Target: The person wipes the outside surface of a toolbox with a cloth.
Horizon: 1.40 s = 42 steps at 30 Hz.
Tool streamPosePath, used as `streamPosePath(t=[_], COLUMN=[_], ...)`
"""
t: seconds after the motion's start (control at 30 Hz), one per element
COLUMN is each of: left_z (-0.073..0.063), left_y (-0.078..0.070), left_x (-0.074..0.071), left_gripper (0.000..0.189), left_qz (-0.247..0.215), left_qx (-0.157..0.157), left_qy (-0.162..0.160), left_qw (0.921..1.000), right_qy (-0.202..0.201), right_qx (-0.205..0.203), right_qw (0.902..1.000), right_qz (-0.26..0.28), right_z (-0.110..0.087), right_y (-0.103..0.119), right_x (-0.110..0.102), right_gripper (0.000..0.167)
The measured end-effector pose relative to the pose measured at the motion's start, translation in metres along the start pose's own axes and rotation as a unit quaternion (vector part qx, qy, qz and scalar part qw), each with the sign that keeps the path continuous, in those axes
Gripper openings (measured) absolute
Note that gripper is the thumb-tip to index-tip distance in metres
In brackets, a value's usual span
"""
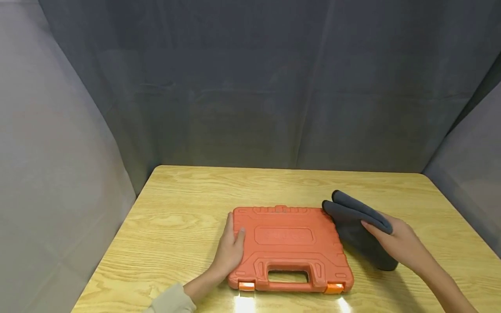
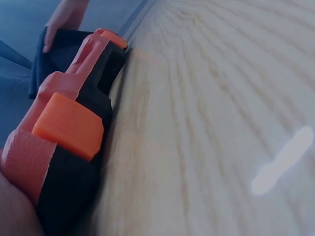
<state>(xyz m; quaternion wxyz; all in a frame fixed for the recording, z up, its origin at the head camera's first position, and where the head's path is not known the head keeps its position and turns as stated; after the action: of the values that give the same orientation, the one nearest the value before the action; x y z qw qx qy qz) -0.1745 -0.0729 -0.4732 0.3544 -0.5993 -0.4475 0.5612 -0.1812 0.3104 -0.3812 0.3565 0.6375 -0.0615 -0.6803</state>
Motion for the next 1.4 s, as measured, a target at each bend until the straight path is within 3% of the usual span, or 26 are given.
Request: streamPosePath(t=[0.3,0.47,0.8,1.0,1.1,1.3,1.4], left_z=[-0.001,-0.002,0.000,-0.001,-0.001,0.001,0.003], left_y=[-0.001,0.001,0.002,0.000,-0.001,-0.002,-0.002], left_x=[0.003,0.005,0.004,0.005,0.005,0.006,0.007], left_gripper=[0.058,0.059,0.058,0.057,0.057,0.052,0.050], left_qz=[-0.018,-0.033,-0.044,-0.037,-0.033,-0.027,-0.034], left_qx=[-0.030,-0.044,-0.044,-0.029,-0.023,-0.010,0.005], left_qy=[-0.013,-0.009,-0.005,-0.015,-0.019,-0.026,-0.026], left_qw=[0.9993,0.9985,0.9980,0.9988,0.9990,0.9992,0.9991], right_qy=[-0.045,-0.043,-0.035,0.009,0.043,0.192,0.233], right_qx=[-0.042,-0.074,-0.130,-0.157,-0.179,-0.179,-0.176], right_qw=[0.9977,0.9954,0.9882,0.9812,0.9771,0.9644,0.9562], right_qz=[0.027,0.042,0.072,0.111,0.106,0.030,-0.020], right_z=[0.041,0.060,0.092,0.110,0.115,0.110,0.106], right_y=[0.048,0.066,0.106,0.138,0.150,0.166,0.170], right_x=[0.017,0.034,0.073,0.100,0.112,0.140,0.149], right_gripper=[0.059,0.054,0.045,0.043,0.046,0.059,0.063])
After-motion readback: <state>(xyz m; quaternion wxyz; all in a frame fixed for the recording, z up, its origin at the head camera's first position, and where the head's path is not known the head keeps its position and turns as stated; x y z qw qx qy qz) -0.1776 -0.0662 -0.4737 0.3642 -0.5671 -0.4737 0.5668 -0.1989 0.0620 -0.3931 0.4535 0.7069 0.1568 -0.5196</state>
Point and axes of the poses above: each hand's wrist, its own z-axis towards the middle knuckle, its own x-axis out of the palm, y = z × x, the point moved 3 cm from there along z, towards the middle knuckle, and after that the axes turned 14 degrees about -x, right-handed, at the moved point
